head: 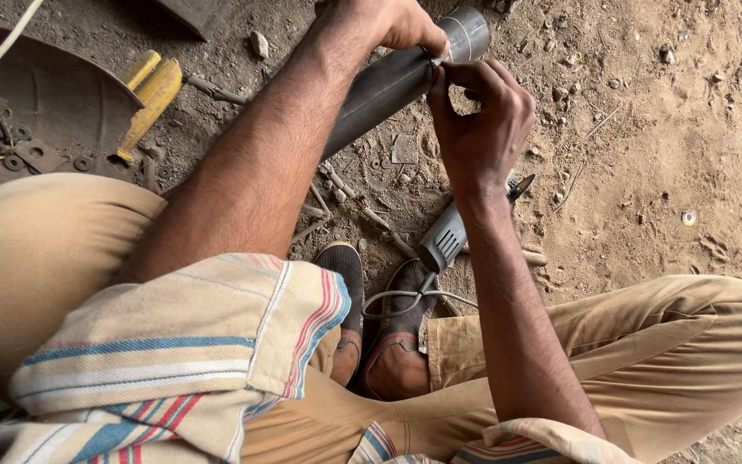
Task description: The person sits on the ground and assembles a bundle of small metal cylinders. They then pick up a long metal pipe and slide the cylinders onto it one by one, arranging them in a row along the pipe's length.
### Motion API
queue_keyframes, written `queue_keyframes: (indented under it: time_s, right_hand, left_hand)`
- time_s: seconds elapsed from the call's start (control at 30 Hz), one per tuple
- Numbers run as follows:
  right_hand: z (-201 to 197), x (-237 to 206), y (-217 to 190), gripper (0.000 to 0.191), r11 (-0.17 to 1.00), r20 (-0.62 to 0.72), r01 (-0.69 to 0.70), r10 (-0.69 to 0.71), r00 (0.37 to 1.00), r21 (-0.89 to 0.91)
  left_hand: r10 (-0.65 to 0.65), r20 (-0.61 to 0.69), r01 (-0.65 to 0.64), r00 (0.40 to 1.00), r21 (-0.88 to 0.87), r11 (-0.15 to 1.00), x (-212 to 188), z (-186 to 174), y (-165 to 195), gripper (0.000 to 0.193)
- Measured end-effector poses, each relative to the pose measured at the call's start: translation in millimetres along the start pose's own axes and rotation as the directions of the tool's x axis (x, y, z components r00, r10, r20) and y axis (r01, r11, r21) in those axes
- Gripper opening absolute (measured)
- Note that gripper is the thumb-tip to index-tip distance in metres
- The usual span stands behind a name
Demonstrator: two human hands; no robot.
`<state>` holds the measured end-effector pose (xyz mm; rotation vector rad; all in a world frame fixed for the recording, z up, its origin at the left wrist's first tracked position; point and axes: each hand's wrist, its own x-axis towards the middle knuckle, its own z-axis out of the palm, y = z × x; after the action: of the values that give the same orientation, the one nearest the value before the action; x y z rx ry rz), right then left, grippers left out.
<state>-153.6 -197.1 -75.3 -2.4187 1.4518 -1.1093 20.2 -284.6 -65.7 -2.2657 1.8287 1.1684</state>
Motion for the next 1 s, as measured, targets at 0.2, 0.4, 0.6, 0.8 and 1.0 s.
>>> queue_keyframes:
  time_s: [0.2,0.4,0.6,0.8,1.0]
  right_hand:
    - [6,-4,-9,0.018,0.993,-0.03,0.014,-0.018,0.999,-0.116]
    - [11,-7,-9,0.023,0.997,-0.041,-0.01,0.007,0.999,-0.072]
    - [11,-19,-6,0.022,0.999,-0.061,-0.03,0.027,0.998,-0.036]
    - [15,-28,-1,0.023,0.996,-0.058,-0.067,0.064,0.996,-0.052]
    - [18,-34,5,0.023,0.997,-0.043,-0.06,0.058,0.997,-0.038]
  left_hand:
    - [0.041,0.005,-0.04,0.999,-0.009,0.999,-2,0,-1,0.062]
    - [0.15,-0.024,-0.151,0.988,-0.077,0.986,-6,3,-2,0.062]
    - [0.169,0.002,-0.168,0.986,-0.048,0.985,-4,2,-3,0.059]
    - [0.223,0.013,-0.223,0.975,0.016,0.975,-2,3,-4,0.058]
    - [0.21,-0.028,-0.21,0.977,-0.015,0.978,-5,5,-6,0.062]
